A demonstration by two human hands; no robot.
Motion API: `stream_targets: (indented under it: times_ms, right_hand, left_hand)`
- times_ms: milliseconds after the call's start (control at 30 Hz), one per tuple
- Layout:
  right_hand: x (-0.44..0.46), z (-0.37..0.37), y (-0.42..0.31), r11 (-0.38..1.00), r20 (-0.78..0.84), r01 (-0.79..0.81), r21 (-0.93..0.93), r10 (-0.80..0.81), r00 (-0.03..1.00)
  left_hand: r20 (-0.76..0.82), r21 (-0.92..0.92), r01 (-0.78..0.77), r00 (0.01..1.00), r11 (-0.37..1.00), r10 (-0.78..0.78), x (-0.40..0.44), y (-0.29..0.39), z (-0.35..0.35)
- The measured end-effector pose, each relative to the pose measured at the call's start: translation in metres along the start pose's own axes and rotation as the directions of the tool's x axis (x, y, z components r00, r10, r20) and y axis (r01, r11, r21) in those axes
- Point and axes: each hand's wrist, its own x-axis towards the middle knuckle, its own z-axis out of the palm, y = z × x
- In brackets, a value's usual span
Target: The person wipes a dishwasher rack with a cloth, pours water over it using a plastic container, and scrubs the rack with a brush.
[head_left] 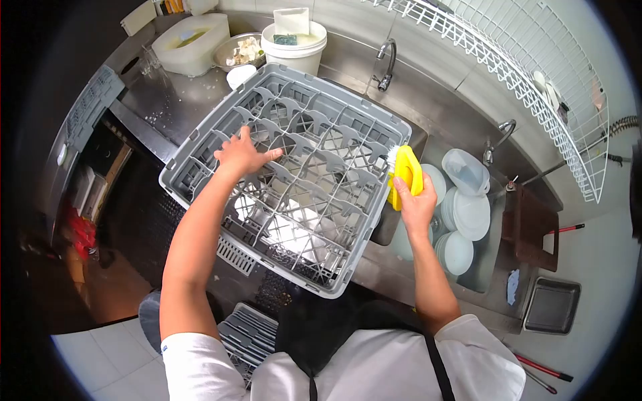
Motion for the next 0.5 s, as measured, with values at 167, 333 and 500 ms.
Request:
stream_targets:
  times_ms: [167, 333, 500]
  right_hand:
    - [-0.026, -0.005, -0.027, 0.998, -0.033, 0.058, 0.004, -0.058, 0.998]
    - [-0.032, -0.011, -0.023, 0.981, -0.144, 0.011, 0.192, 0.017, 0.989]
    - [-0.043, -0.008, -0.038, 0.985, -0.115, 0.012, 0.170, 0.007, 0.993]
  left_hand:
    - [-0.074, -0.022, -0.181, 0.981, 0.983, 0.179, -0.024, -0.037, 0.007]
    - [-0.100, 0.136, -0.188, 0.974, 0.973, 0.202, -0.085, -0.060, -0.005]
    - [-0.357, 0.003, -0.281, 0.896, 0.960, 0.264, -0.125, -0.080, 0.005]
